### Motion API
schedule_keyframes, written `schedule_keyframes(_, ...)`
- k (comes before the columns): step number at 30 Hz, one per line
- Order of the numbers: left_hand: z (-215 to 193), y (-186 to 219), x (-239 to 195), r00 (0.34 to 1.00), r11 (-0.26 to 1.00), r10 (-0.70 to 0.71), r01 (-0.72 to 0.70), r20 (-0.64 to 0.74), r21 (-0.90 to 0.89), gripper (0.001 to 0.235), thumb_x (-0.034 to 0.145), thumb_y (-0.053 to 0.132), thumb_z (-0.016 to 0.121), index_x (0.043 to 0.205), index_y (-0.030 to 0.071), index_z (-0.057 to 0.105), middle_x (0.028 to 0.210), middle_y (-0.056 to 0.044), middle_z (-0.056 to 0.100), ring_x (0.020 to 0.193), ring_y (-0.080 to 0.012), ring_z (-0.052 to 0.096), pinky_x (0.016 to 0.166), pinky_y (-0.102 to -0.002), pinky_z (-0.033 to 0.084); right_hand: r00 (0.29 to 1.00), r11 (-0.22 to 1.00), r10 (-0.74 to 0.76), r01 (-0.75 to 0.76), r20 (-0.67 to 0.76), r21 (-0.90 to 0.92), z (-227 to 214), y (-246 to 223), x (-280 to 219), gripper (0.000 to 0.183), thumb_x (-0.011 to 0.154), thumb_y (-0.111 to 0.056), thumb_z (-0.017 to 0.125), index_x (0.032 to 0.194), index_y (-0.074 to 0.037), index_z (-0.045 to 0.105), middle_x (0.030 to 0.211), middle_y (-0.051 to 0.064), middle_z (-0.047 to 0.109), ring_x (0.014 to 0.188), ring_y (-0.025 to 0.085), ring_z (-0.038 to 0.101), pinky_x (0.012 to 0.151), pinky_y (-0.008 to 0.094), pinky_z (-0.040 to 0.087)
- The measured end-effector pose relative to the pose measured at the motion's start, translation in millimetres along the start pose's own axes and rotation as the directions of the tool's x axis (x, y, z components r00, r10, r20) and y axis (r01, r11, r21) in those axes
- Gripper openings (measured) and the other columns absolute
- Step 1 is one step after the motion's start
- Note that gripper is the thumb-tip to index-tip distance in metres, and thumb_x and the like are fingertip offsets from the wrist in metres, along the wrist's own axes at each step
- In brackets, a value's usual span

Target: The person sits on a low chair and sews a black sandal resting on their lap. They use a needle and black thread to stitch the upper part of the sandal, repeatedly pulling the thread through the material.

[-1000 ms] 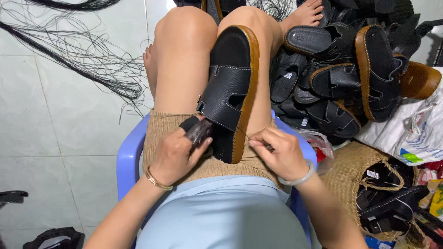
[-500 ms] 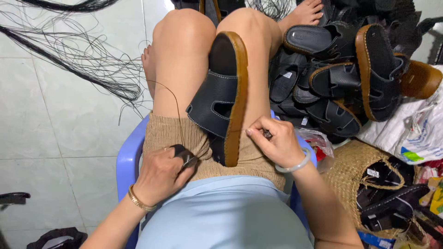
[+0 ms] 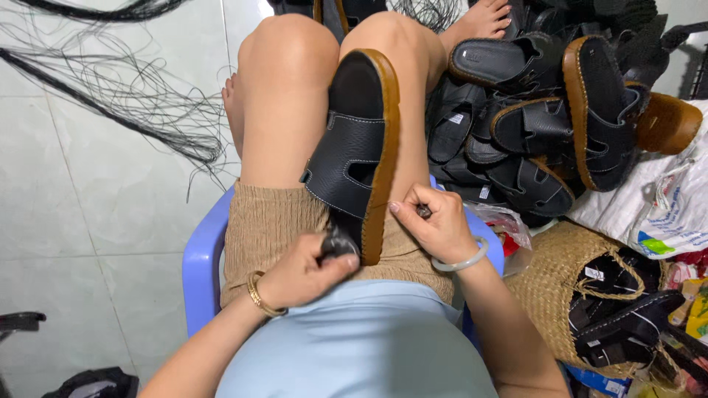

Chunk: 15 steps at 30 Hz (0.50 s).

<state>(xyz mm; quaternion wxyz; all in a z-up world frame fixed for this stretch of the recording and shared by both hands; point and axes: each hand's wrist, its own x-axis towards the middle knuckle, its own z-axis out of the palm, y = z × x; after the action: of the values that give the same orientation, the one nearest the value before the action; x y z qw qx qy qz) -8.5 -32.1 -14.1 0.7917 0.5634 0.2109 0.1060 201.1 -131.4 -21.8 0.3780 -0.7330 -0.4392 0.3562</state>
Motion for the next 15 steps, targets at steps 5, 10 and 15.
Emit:
schedule_keyframes(5,4,-9,1,0.989,0.970,-0.142,0.147,-0.038,0.195,0.022,0.079,0.006,0.062,0.058,0.006,0.058,0.047,-0.004,0.051,0.046,-0.0147,0.048,0.043,-0.025,0.038,0.999,0.998,-0.035,0.035,0.004,-0.049,4,-10,2,0.030,0.081,-0.016,0.067,0.057,-0.009,0.049,0.043,0.010,0.042,0.041,0.028,0.043,0.042,0.030,0.035)
schedule_keyframes(10,4,-13,-7,0.991,0.937,-0.123,0.131,-0.043,0.324,0.027,0.076,0.010,0.066,0.053,0.008,0.052,0.043,-0.005,0.050,0.043,-0.0148,0.049,0.040,-0.025,0.036,0.997,0.996,-0.065,0.063,-0.029,-0.066,7,-6,-1,0.033,0.082,-0.018,0.067,0.056,-0.010,0.046,0.043,0.009,0.041,0.041,0.029,0.044,0.042,0.029,0.036)
schedule_keyframes(15,-20,18,-16,0.957,0.980,-0.181,0.156,-0.225,-0.123,0.011,0.067,0.005,0.071,0.057,0.004,0.066,0.049,-0.011,0.061,0.047,-0.0223,0.058,0.054,-0.031,0.049,0.999,0.977,0.024,-0.033,-0.046,-0.210,-15,-8,-7,0.018,0.076,-0.020,0.074,0.086,-0.012,0.061,0.069,0.009,0.065,0.064,0.030,0.064,0.055,0.039,0.048)
